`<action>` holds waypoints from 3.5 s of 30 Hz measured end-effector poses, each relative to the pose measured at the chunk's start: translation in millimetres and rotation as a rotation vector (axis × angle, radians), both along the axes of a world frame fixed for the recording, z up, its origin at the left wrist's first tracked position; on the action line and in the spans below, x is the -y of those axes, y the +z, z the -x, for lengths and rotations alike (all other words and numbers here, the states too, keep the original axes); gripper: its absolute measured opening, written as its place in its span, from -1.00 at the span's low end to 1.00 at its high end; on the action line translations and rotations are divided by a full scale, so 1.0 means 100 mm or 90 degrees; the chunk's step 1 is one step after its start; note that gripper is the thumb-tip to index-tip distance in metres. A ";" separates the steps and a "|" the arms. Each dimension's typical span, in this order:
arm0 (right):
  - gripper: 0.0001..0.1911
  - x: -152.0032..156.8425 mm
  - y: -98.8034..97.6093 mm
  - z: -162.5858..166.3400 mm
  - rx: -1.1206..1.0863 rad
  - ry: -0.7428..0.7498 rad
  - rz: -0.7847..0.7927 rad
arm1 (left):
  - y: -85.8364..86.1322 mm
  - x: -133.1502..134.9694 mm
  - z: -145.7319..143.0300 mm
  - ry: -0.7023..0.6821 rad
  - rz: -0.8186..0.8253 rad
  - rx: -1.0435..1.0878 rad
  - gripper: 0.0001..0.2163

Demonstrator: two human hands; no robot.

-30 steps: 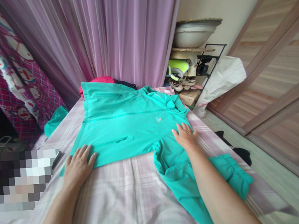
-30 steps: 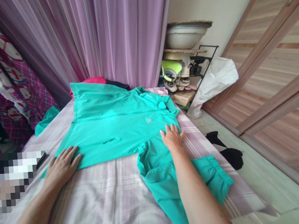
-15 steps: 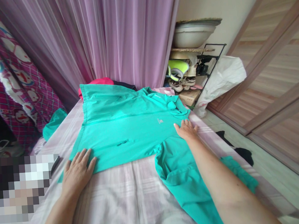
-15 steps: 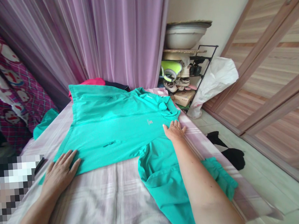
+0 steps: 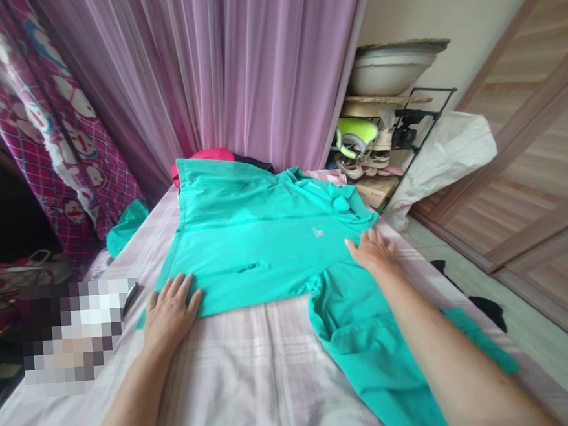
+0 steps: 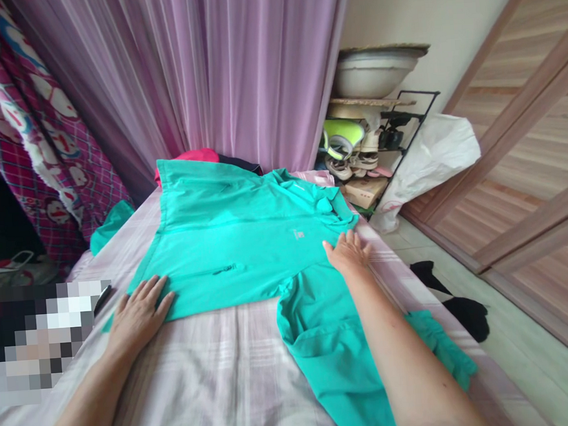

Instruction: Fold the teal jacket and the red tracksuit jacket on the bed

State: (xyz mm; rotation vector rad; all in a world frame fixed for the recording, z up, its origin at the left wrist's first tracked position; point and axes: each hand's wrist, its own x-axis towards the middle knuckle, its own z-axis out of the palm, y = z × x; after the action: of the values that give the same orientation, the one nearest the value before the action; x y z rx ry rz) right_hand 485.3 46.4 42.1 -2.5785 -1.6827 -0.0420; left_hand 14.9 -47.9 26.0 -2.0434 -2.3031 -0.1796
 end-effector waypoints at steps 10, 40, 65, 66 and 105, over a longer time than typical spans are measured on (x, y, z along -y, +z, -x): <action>-0.31 -0.01 -0.12 0.19 -0.008 0.092 0.059 | 0.03 0.00 0.00 -0.019 0.020 0.002 -0.44; -0.38 0.31 -0.25 1.19 -0.035 0.550 -0.024 | -0.10 0.06 -0.55 -0.219 -0.097 0.074 -0.46; -0.50 0.25 -0.39 1.10 -0.065 0.570 -0.114 | 0.02 -0.03 0.15 0.002 -0.034 0.052 -0.52; -0.51 0.25 -0.38 1.10 -0.067 0.569 -0.112 | 0.00 -0.04 0.24 0.003 -0.054 0.064 -0.53; -0.52 0.26 -0.35 1.10 -0.092 0.566 -0.103 | 0.00 0.00 -0.22 -0.376 -0.020 0.114 -0.34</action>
State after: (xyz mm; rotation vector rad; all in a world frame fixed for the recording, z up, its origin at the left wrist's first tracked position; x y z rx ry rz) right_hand 374.8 20.6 6.8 -1.4910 -2.4477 0.0498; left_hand 37.1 -48.3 26.2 -2.7255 -1.6836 -0.4321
